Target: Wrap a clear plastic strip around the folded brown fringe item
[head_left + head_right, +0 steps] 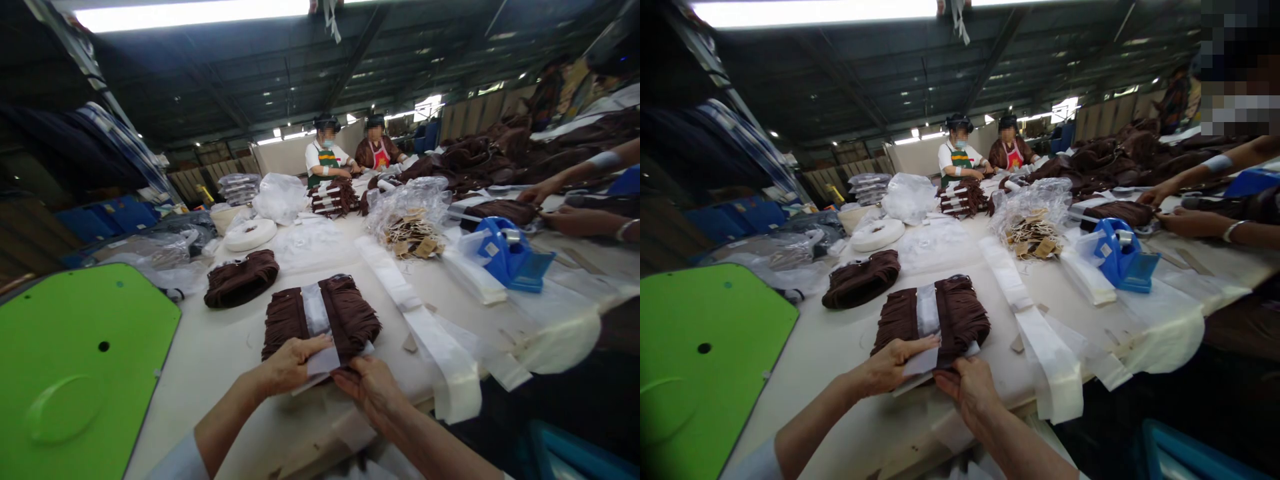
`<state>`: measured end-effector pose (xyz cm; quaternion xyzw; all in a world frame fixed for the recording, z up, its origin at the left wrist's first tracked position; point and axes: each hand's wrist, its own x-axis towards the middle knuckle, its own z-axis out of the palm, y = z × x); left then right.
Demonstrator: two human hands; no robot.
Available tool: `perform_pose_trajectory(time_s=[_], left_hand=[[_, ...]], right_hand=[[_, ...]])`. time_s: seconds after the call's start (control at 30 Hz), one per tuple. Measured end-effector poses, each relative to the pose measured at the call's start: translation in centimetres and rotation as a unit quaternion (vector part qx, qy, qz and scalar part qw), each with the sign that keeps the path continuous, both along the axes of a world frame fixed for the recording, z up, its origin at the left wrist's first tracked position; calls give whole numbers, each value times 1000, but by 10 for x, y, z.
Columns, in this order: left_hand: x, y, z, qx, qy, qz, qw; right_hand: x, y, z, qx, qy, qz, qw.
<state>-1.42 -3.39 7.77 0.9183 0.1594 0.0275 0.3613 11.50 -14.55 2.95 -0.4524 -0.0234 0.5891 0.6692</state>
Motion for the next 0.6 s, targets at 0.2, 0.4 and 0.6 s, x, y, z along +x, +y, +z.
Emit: perform_pose_trajectory(time_s=[0.2, 0.4, 0.6], left_hand=[[-15, -12, -40, 227, -59, -58, 970], [-16, -16, -58, 408, -96, -73, 905], [-14, -21, -55, 480, -109, -63, 868]], right_hand=[[5, -10, -1, 38, -81, 74, 993], [26, -60, -35, 127, -513, 85, 845], [29, -62, -39, 275, -812, 154, 491]])
